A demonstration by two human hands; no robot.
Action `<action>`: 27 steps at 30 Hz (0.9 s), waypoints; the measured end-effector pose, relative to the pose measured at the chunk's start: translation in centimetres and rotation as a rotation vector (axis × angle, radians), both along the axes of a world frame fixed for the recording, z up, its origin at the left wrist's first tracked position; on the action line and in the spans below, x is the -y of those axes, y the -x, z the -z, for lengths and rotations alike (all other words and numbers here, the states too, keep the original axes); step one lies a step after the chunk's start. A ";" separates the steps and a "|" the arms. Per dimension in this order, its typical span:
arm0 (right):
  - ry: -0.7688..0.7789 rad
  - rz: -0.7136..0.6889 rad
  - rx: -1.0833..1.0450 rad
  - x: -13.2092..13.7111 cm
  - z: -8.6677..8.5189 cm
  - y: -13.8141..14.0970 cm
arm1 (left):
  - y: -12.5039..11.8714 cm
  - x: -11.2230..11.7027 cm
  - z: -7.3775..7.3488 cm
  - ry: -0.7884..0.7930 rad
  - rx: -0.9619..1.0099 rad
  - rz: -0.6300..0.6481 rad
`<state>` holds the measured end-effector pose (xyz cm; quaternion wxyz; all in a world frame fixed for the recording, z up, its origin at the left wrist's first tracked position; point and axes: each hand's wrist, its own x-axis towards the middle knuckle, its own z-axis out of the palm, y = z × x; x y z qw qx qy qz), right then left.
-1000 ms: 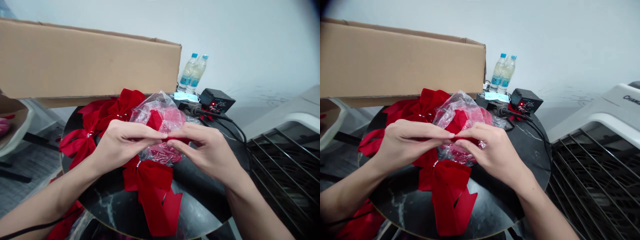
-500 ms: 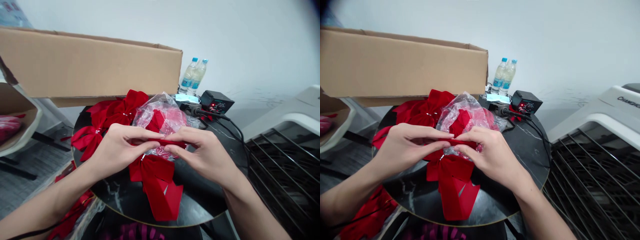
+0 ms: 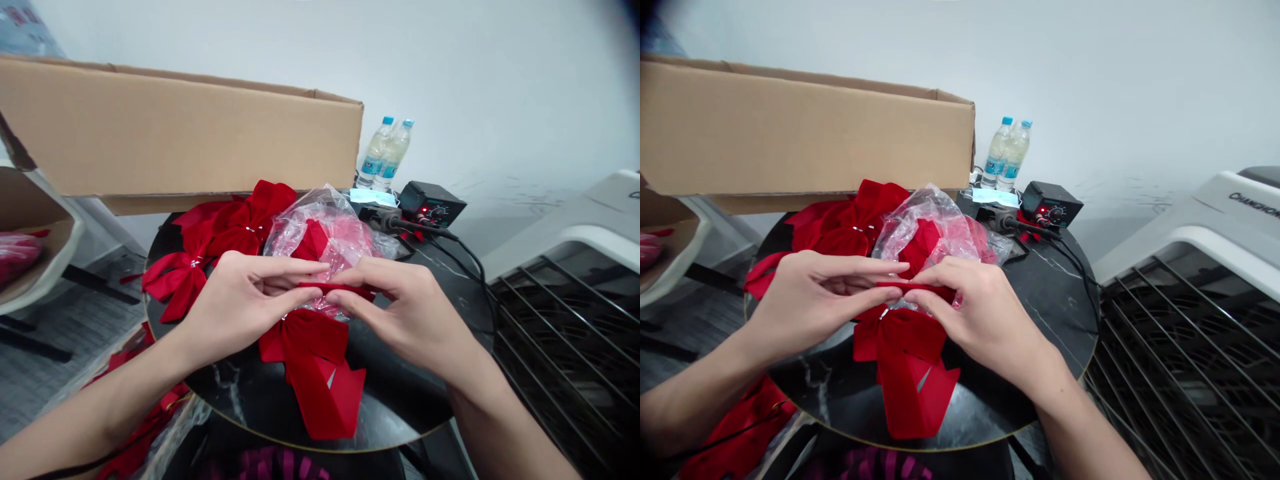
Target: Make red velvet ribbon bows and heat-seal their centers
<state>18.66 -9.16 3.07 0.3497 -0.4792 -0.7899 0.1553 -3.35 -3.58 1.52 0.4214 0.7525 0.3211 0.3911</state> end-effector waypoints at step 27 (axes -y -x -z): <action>0.225 0.215 -0.001 6.7 6.9 4.6 | 3.3 -1.9 0.9 -0.286 -0.607 0.246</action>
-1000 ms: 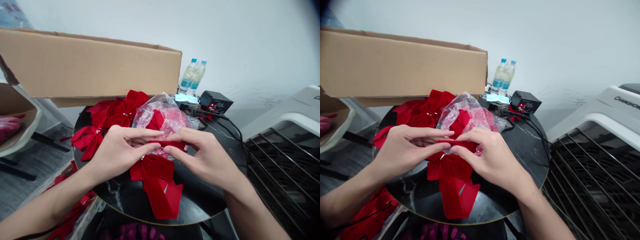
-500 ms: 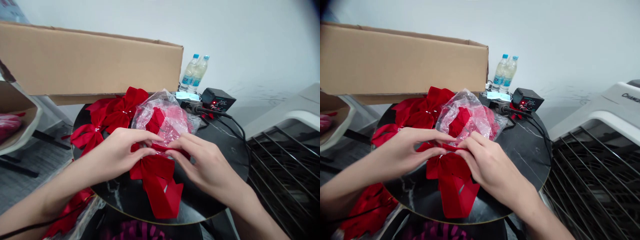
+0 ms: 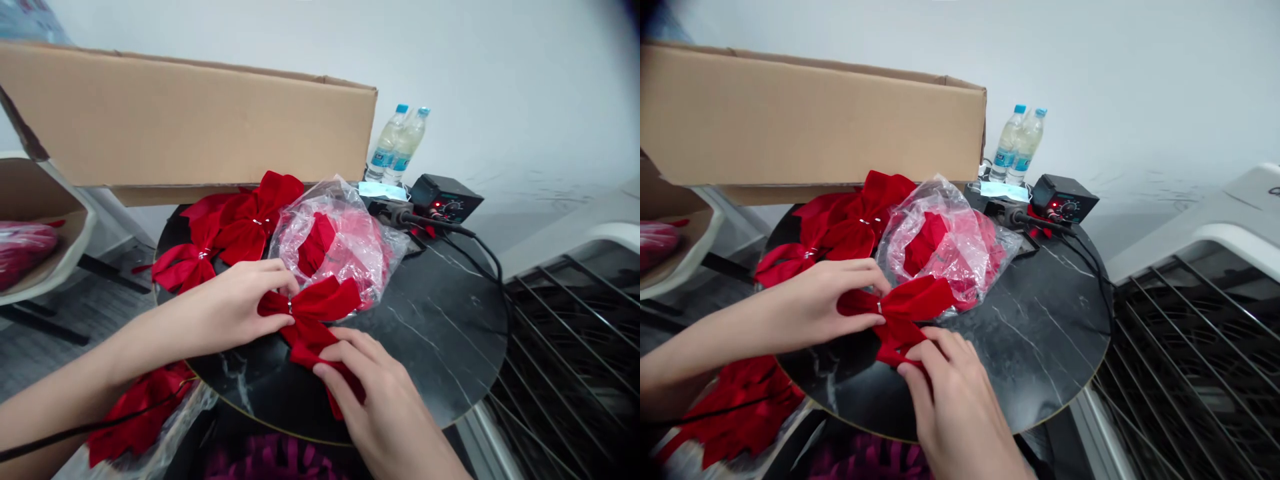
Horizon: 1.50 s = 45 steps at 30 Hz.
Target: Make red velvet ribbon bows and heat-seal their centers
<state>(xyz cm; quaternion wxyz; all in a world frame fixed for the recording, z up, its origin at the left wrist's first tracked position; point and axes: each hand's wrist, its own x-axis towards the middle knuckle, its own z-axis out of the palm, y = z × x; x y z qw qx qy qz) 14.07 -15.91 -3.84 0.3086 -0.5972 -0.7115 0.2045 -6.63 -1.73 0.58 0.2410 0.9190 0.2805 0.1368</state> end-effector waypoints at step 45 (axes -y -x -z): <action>0.040 0.253 -0.469 -5.3 -3.8 -4.5 | -8.0 -0.1 1.8 0.956 0.690 -0.109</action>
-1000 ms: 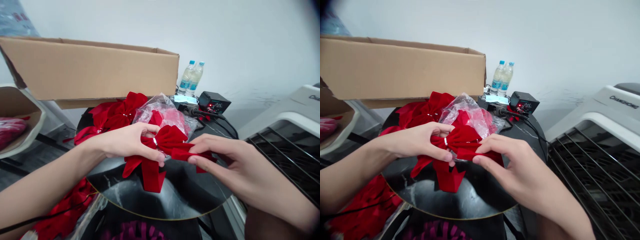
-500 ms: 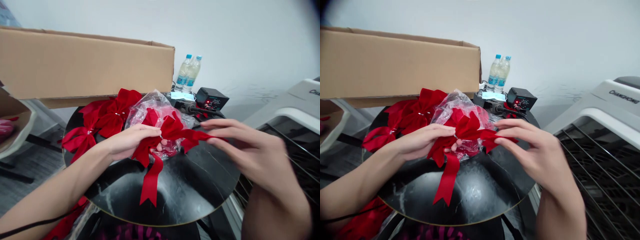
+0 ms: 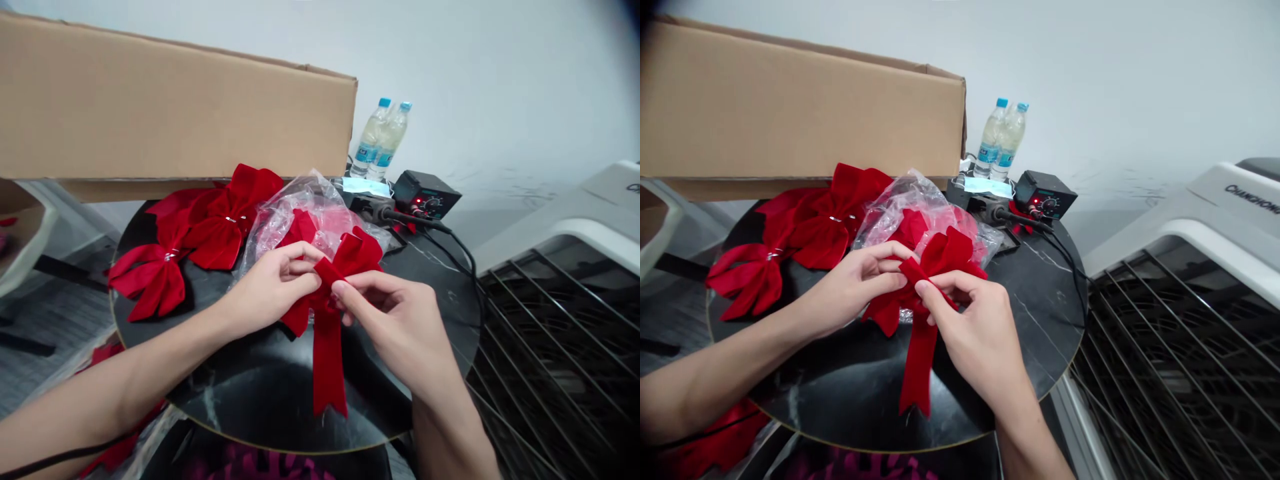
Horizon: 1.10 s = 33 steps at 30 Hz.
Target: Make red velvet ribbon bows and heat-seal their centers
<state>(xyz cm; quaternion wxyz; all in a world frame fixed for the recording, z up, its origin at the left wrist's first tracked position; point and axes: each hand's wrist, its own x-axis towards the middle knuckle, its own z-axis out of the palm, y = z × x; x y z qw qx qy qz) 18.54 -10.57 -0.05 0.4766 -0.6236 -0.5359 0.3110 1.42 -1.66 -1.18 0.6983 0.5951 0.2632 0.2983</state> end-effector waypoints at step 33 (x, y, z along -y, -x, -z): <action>-0.203 0.302 -0.161 0.7 2.6 2.5 | -0.9 0.8 0.6 -0.106 0.110 -0.294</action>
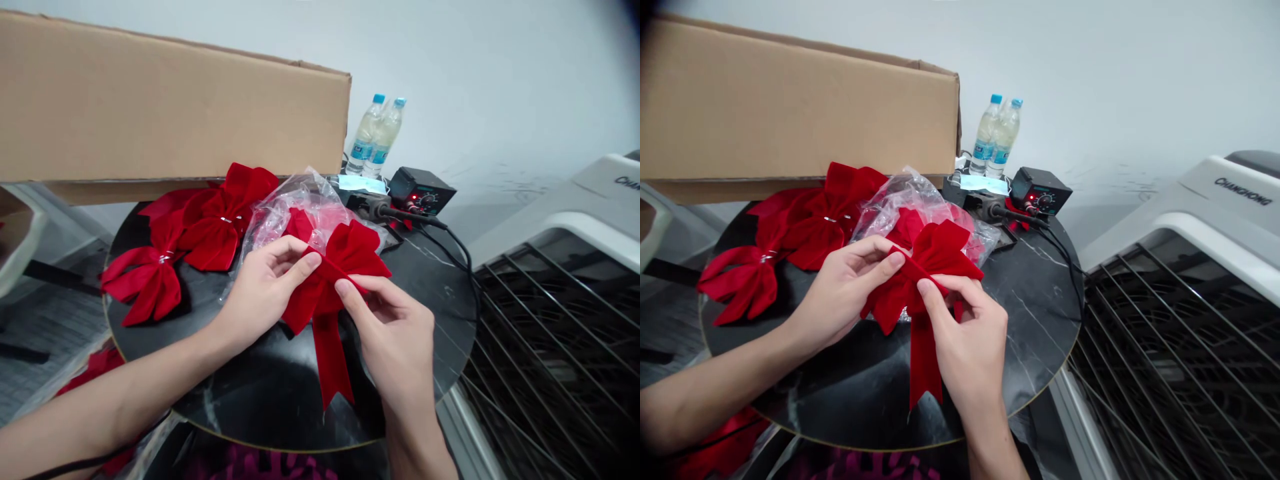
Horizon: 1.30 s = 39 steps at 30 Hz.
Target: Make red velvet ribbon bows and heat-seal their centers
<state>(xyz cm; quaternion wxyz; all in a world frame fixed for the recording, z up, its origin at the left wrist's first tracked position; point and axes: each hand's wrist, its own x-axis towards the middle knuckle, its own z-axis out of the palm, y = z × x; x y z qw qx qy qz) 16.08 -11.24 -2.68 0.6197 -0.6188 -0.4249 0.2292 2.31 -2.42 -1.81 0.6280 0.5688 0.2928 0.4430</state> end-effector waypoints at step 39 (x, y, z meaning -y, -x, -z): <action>-0.079 -0.022 -0.427 -0.6 0.8 1.5 | 0.5 -0.3 -0.7 0.192 0.141 0.026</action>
